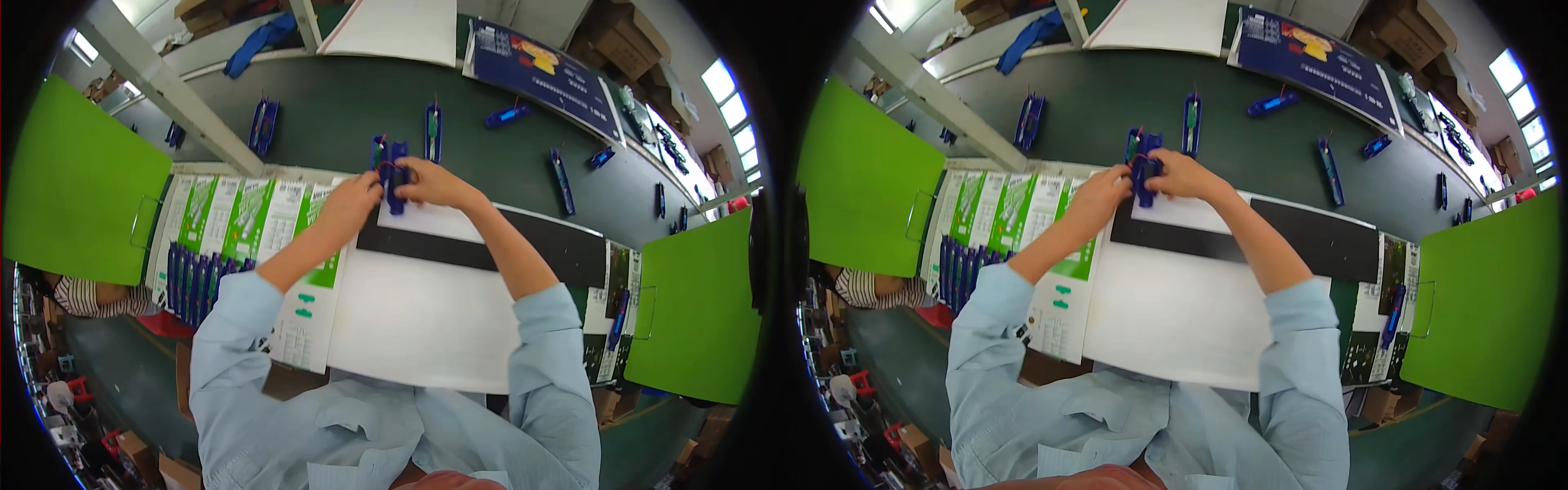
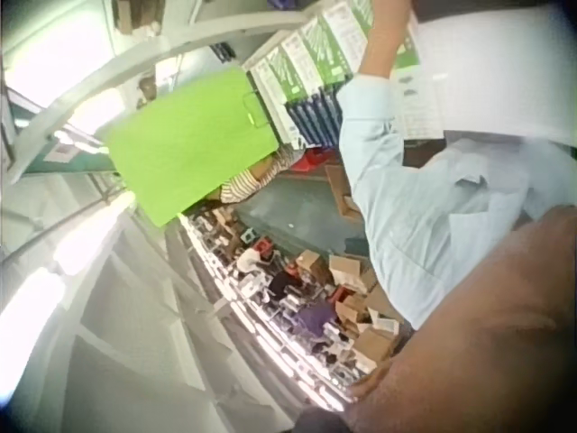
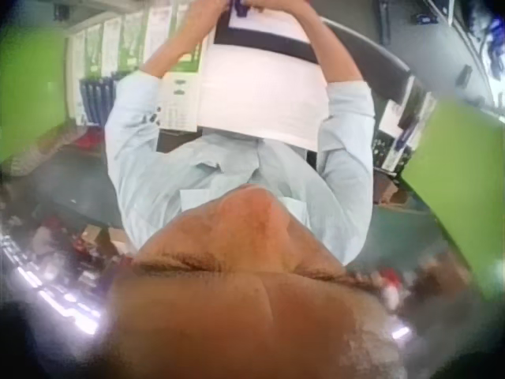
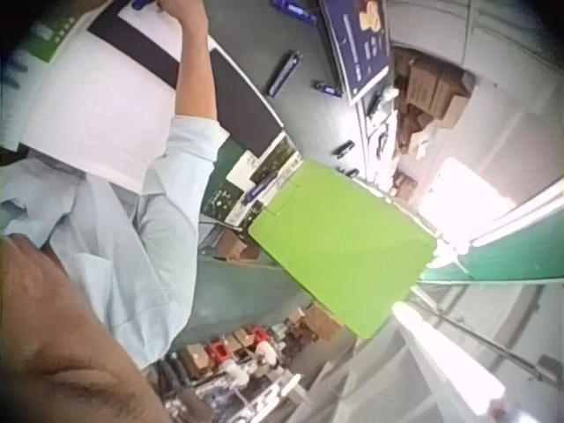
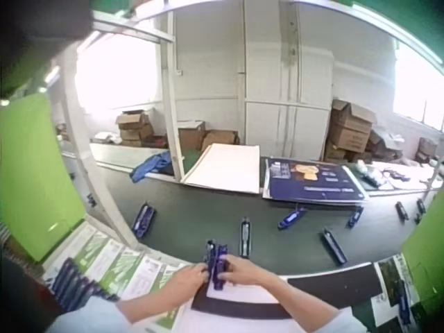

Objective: The person assembles blue electronic components by hand at a workbench. They repeatedly pick up two halves of a device, align them, and press them together to close the casing. The person then places the assembled unit on the table and repeats the process with new components.

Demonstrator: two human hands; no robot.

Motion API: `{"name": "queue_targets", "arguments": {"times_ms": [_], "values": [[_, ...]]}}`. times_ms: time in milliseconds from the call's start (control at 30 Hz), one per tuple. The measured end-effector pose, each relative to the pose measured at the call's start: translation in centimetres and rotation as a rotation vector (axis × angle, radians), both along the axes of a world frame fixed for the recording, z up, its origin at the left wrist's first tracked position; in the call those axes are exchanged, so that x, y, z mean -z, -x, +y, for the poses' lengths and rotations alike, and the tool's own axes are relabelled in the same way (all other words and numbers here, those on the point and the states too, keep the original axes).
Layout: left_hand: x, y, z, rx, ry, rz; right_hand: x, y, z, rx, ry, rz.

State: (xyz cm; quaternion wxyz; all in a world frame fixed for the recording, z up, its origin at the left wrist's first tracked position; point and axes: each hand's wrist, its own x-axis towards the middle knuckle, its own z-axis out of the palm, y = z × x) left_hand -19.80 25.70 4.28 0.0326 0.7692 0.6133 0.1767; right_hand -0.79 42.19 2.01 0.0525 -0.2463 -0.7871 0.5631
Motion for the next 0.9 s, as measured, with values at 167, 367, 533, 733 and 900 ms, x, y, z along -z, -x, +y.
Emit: {"name": "queue_targets", "arguments": {"times_ms": [167,367,533,733,900], "values": [[2.2,0.9,9.2,-0.064,-0.216,0.154,2.2,0.0,10.2,0.805,-0.785,-0.105],[5.6,-8.2,16.0,0.006,-0.229,0.064,8.1,-10.5,18.8,0.748,-0.999,-0.104],[5.5,-7.3,7.6,-0.004,-0.213,-0.017,3.1,-8.3,3.0,0.494,-0.705,0.358],[-1.6,-13.5,-20.1,0.186,0.151,-0.152,-1.0,-17.0,-25.2,0.036,-0.433,0.231],[-2.1,-13.2,-23.1,0.106,0.383,-0.344,-1.7,-15.2,-23.6,-0.083,-0.201,0.280]]}}
